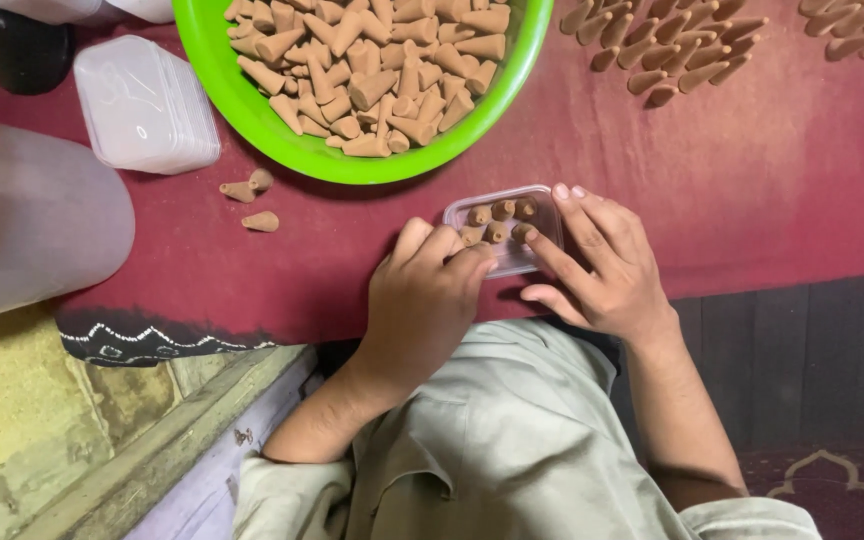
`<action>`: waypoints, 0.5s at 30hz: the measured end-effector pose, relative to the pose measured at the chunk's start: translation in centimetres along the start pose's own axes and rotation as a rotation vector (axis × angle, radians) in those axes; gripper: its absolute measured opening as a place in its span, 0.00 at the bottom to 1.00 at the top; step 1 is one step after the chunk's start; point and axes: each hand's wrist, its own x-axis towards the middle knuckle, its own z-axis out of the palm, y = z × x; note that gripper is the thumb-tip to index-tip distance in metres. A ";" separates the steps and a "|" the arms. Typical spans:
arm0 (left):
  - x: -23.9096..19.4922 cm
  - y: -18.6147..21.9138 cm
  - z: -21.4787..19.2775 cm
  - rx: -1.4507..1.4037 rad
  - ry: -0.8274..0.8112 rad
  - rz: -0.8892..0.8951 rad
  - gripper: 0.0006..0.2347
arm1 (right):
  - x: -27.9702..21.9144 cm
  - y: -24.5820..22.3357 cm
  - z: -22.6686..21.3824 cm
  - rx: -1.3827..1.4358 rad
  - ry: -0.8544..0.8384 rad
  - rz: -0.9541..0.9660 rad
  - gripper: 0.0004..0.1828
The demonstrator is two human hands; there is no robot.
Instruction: The person picks small cone-shaped clay pieces from a green bowl and places them one by one into a small clear plastic container. The person continues filling the container until it is nearly full.
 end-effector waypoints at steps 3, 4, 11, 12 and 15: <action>0.7 0.0 -0.3 -0.023 -0.028 0.002 0.08 | 0.0 0.0 -0.1 0.003 0.007 0.004 0.26; 0.7 0.0 -0.2 -0.023 -0.029 0.007 0.08 | 0.0 0.0 0.0 0.000 0.010 0.007 0.26; 0.2 -0.8 0.8 0.007 -0.095 -0.027 0.06 | 0.3 -0.1 -0.1 0.041 0.027 0.013 0.24; 0.1 -0.9 0.7 0.014 -0.107 -0.035 0.06 | 0.2 -0.1 0.0 0.047 0.026 0.013 0.24; 1.2 0.0 -0.9 0.003 -0.145 -0.058 0.05 | 0.3 0.0 -0.1 0.048 0.014 0.005 0.24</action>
